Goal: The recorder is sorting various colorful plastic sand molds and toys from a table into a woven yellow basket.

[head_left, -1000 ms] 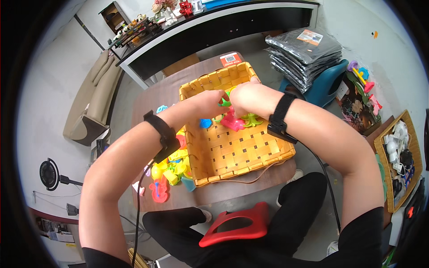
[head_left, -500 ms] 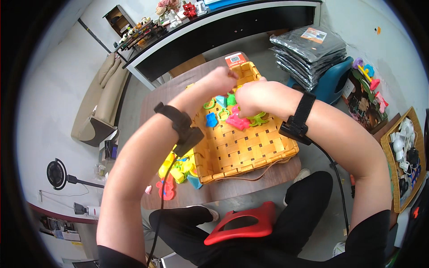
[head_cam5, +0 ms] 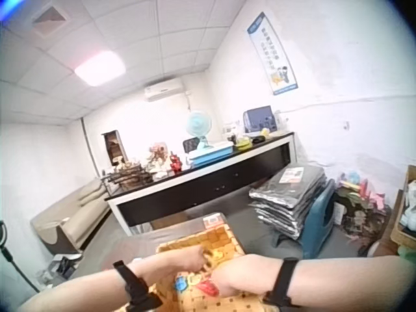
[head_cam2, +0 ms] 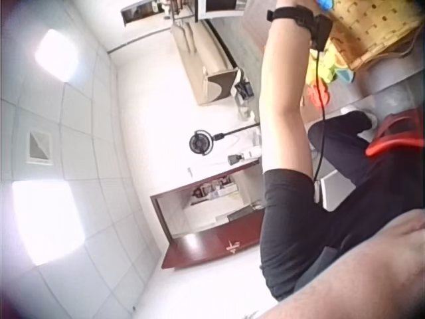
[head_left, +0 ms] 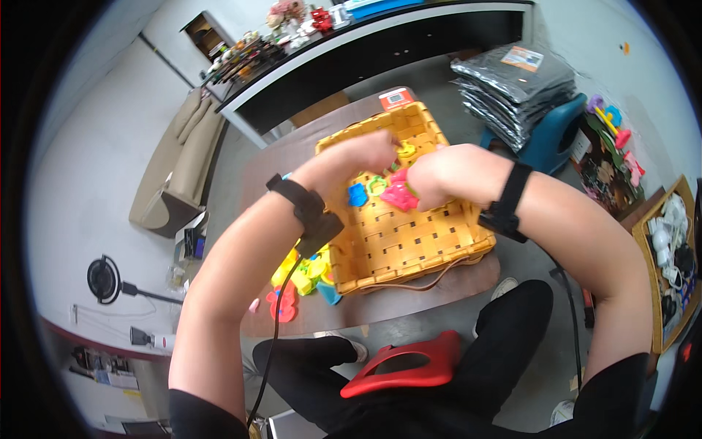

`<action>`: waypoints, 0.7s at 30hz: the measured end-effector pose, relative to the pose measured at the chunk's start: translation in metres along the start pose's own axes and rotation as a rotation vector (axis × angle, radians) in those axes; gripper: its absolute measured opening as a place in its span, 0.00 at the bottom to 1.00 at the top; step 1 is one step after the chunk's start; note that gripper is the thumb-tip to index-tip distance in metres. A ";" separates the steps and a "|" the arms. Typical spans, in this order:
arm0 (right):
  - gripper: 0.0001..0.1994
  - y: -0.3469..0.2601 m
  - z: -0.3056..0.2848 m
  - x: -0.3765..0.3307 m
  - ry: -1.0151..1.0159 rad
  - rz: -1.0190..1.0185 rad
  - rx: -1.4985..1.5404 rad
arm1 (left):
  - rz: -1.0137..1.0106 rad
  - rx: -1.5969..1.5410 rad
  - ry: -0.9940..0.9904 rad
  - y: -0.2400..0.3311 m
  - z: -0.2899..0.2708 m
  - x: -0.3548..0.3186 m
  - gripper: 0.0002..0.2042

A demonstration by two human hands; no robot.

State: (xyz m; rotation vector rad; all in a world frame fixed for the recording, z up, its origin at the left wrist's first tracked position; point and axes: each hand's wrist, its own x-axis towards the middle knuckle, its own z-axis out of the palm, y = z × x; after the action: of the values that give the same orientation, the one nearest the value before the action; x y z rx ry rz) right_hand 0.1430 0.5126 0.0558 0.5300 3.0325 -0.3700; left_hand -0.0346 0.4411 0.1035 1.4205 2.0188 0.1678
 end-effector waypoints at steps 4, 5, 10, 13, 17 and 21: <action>0.39 -0.042 -0.010 0.032 0.002 -0.143 -0.004 | 0.012 -0.122 0.159 -0.040 -0.039 -0.071 0.24; 0.40 -0.045 0.001 0.029 -0.005 -0.192 -0.008 | -0.002 -0.103 0.198 -0.069 -0.061 -0.092 0.24; 0.42 -0.024 0.027 0.027 -0.058 -0.377 -0.034 | -0.042 -0.010 0.351 -0.193 -0.101 -0.202 0.22; 0.44 -0.053 0.041 0.031 -0.088 -0.477 -0.055 | -0.065 0.056 0.439 -0.259 -0.091 -0.283 0.21; 0.45 -0.136 0.051 0.054 -0.128 -0.557 -0.083 | -0.062 0.153 0.531 -0.315 -0.016 -0.373 0.20; 0.47 -0.241 0.082 0.083 -0.173 -0.613 -0.089 | 0.002 0.320 0.342 -0.391 0.041 -0.445 0.26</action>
State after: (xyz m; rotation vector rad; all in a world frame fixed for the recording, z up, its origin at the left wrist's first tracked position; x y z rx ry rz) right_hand -0.0173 0.3001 0.0238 -0.4305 2.9499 -0.2735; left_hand -0.2339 -0.1178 0.0875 1.6819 2.4066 0.0961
